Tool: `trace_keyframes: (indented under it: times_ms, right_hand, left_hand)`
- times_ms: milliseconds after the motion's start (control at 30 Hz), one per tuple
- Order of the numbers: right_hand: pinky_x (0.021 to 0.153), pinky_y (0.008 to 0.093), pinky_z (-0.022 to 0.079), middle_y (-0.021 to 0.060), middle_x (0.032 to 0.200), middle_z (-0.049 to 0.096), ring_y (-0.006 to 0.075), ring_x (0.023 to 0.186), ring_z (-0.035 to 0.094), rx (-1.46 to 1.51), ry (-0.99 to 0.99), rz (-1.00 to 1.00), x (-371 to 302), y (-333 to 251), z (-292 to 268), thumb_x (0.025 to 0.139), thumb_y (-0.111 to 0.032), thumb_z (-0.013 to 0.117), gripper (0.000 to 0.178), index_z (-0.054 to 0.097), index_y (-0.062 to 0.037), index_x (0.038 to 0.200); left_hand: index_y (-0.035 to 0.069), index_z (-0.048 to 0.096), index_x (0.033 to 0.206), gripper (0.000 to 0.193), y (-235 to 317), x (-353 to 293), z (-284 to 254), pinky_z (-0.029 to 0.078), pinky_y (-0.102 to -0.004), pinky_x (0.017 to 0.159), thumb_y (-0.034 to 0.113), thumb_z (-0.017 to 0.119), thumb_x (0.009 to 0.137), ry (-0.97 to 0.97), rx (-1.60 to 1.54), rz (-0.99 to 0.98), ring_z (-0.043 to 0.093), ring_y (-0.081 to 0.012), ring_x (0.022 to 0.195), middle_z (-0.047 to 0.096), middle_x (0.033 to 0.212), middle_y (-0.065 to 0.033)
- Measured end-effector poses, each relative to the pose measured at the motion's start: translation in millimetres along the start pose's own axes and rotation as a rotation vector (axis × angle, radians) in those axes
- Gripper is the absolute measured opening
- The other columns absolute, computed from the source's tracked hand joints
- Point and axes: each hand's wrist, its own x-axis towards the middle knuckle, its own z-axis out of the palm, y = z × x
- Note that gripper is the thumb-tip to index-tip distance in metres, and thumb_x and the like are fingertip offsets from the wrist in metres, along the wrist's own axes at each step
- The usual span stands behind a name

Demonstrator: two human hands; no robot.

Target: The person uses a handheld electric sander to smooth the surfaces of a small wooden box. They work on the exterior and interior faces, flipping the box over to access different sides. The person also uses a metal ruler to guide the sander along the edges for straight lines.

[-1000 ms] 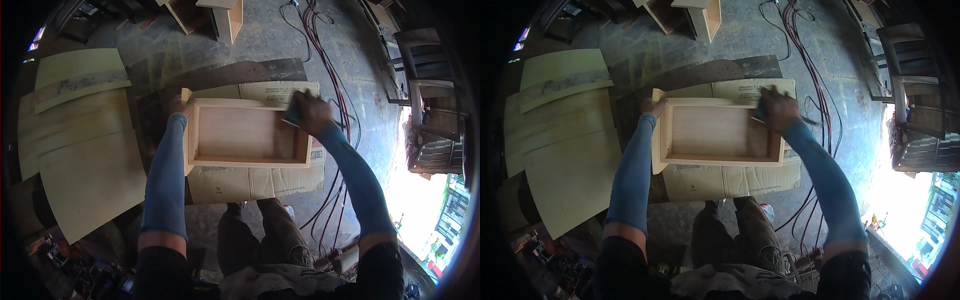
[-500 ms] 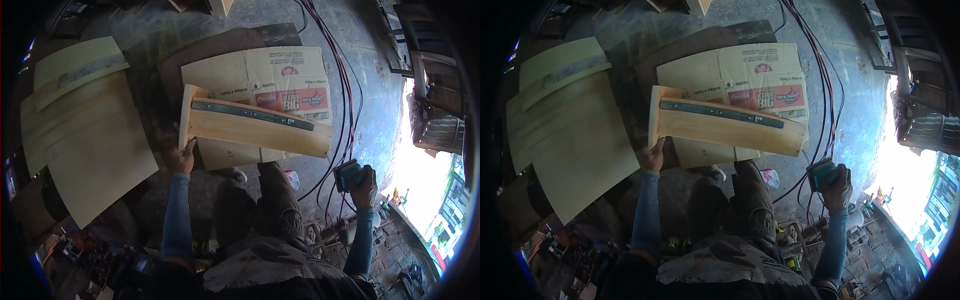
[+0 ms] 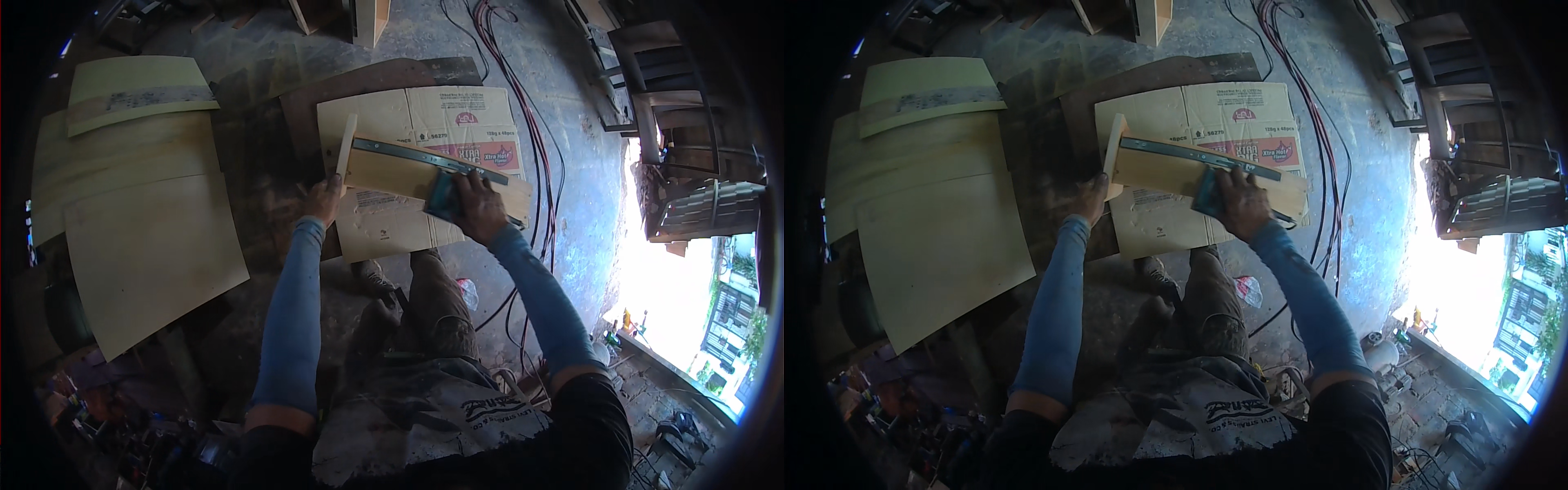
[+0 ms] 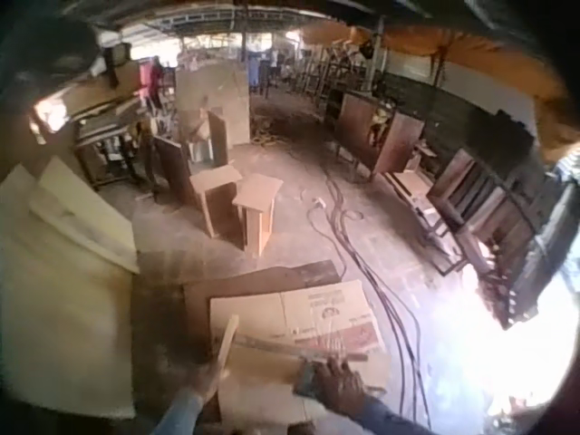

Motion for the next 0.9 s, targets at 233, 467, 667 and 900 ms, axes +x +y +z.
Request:
trace_keyframes:
  times_ms: [233,467,667,900]
  right_hand:
    - [0.094,0.0586,0.053,0.026,0.128,0.051,0.0532,0.113,0.058,-0.05,-0.185,-0.077,86.3,-122.3,6.1,0.076,-0.021,0.08,0.073,0.044,-0.006,0.138]
    - [0.095,0.0615,0.053,0.0254,0.133,0.049,0.0521,0.116,0.058,-0.053,-0.208,-0.071,117.7,-163.4,5.1,0.078,-0.024,0.079,0.069,0.046,-0.0067,0.135]
    - [0.087,0.0652,0.054,0.0164,0.144,0.045,0.0485,0.126,0.054,0.001,-0.3,-0.019,114.7,-159.6,19.6,0.089,-0.027,0.071,0.055,0.052,-0.0142,0.139]
    - [0.083,0.0605,0.057,0.0156,0.134,0.048,0.0439,0.117,0.059,-0.004,-0.14,0.277,16.4,-49.2,-7.1,0.082,-0.022,0.074,0.062,0.05,-0.0174,0.139]
  left_hand:
    - [0.002,0.066,0.123,0.05,-21.5,24.6,2.2,0.047,-0.0479,0.097,0.042,0.044,0.104,-0.124,-0.073,0.059,0.063,-0.0458,0.113,0.069,0.117,-0.0267]
    - [0.001,0.068,0.106,0.039,-50.8,46.5,14.4,0.05,-0.05,0.089,0.032,0.045,0.101,-0.026,0.04,0.163,0.067,-0.0442,0.1,0.07,0.105,-0.0266]
    - [0.002,0.07,0.115,0.044,-85.0,70.4,0.2,0.052,-0.0533,0.092,0.041,0.057,0.098,-0.17,0.506,0.362,0.067,-0.0401,0.107,0.071,0.11,-0.0231]
    - [-0.009,0.065,0.121,0.074,52.5,50.6,37.8,0.051,-0.0485,0.096,0.06,0.047,0.1,-0.03,0.383,-0.123,0.064,-0.0461,0.117,0.066,0.123,-0.0316]
